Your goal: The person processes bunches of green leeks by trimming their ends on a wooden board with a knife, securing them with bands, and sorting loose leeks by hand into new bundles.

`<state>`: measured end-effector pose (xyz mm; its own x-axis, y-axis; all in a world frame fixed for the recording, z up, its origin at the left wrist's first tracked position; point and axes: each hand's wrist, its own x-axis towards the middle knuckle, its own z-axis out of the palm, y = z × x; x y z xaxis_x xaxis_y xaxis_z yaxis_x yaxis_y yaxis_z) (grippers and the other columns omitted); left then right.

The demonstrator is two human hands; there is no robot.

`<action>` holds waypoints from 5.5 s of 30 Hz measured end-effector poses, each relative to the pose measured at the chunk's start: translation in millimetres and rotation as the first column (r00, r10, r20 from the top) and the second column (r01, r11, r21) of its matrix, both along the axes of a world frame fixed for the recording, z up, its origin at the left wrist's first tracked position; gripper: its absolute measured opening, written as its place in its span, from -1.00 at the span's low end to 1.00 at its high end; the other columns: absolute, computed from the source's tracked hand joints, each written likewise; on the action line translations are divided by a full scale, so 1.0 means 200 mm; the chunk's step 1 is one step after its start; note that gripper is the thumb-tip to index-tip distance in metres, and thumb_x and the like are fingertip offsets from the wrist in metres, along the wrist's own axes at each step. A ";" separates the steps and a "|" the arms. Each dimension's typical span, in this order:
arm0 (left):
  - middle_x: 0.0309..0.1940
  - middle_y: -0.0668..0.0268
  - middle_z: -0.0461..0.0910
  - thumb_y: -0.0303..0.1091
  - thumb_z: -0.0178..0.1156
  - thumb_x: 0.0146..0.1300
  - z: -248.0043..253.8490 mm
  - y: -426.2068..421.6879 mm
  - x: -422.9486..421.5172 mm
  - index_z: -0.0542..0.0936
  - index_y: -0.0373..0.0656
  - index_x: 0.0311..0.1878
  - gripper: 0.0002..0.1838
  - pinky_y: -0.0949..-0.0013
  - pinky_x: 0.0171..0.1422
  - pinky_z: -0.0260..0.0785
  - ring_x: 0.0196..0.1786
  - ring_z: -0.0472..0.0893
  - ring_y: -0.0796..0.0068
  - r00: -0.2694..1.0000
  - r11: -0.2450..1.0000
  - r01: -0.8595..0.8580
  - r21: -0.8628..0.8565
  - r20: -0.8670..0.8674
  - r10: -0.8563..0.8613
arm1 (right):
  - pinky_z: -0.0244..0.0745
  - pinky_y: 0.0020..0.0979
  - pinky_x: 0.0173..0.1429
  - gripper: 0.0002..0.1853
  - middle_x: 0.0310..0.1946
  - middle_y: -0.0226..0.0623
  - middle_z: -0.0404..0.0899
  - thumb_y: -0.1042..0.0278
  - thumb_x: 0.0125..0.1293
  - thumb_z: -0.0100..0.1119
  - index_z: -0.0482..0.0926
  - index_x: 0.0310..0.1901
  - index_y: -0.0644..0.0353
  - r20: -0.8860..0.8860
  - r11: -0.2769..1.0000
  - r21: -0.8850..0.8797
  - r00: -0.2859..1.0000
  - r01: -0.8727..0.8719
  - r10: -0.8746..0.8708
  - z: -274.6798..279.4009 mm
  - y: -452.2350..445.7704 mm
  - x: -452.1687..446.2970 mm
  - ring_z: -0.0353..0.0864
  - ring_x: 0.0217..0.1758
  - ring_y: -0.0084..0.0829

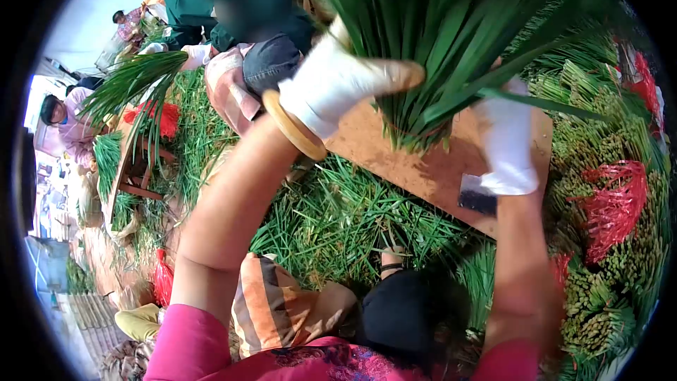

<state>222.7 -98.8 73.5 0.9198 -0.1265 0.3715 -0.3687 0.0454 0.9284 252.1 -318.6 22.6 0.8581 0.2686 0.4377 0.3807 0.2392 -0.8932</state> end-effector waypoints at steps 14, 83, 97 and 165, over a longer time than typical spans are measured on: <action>0.28 0.23 0.33 0.36 0.09 0.15 -0.08 0.38 0.21 0.18 0.01 0.43 -0.11 0.26 0.19 0.33 0.13 0.50 0.28 0.776 0.917 0.023 0.399 -0.585 0.235 | 0.45 -0.36 -0.50 -0.94 -0.59 -0.29 0.49 0.58 0.15 0.05 0.50 -0.44 0.25 -0.392 0.837 -0.532 0.914 -0.130 -0.107 -0.44 0.02 0.03 0.56 -0.49 -0.41; 0.47 -0.07 -0.07 0.30 0.12 0.09 -0.60 0.32 -0.25 -0.08 -0.39 0.44 0.12 -0.11 0.49 -0.15 0.51 -0.03 0.01 0.929 -0.147 -0.208 0.967 0.243 0.281 | 0.38 -0.66 -0.40 -0.87 -0.34 -0.39 0.66 0.35 0.36 0.06 0.55 -0.24 0.21 -0.421 0.971 -0.199 0.906 -0.129 0.034 -0.42 0.81 0.10 0.61 -0.37 -0.64; 0.47 -0.14 -0.14 0.29 0.26 -0.03 -0.59 0.18 -0.25 -0.09 -0.41 0.44 0.22 -0.09 0.49 -0.12 0.52 -0.06 -0.02 0.966 -0.269 -0.080 0.960 0.141 0.217 | 0.20 -0.73 -0.56 -0.85 -0.32 -0.38 0.68 0.33 0.37 0.05 0.53 -0.19 0.22 -0.569 0.983 -0.086 0.818 -0.163 0.086 -0.50 0.73 0.16 0.62 -0.41 -0.65; 0.25 0.05 0.35 0.13 0.32 -0.07 -0.45 0.60 -0.08 0.20 -0.20 0.36 -0.02 0.01 0.40 0.11 0.34 0.32 0.15 0.972 -0.090 -0.020 0.996 0.040 0.230 | 0.25 -0.70 -0.53 -0.79 -0.19 -0.33 0.69 0.28 0.41 -0.01 0.56 -0.12 0.20 -0.550 0.943 -0.144 0.816 -0.300 0.175 -0.32 0.95 0.30 0.53 -0.47 -0.71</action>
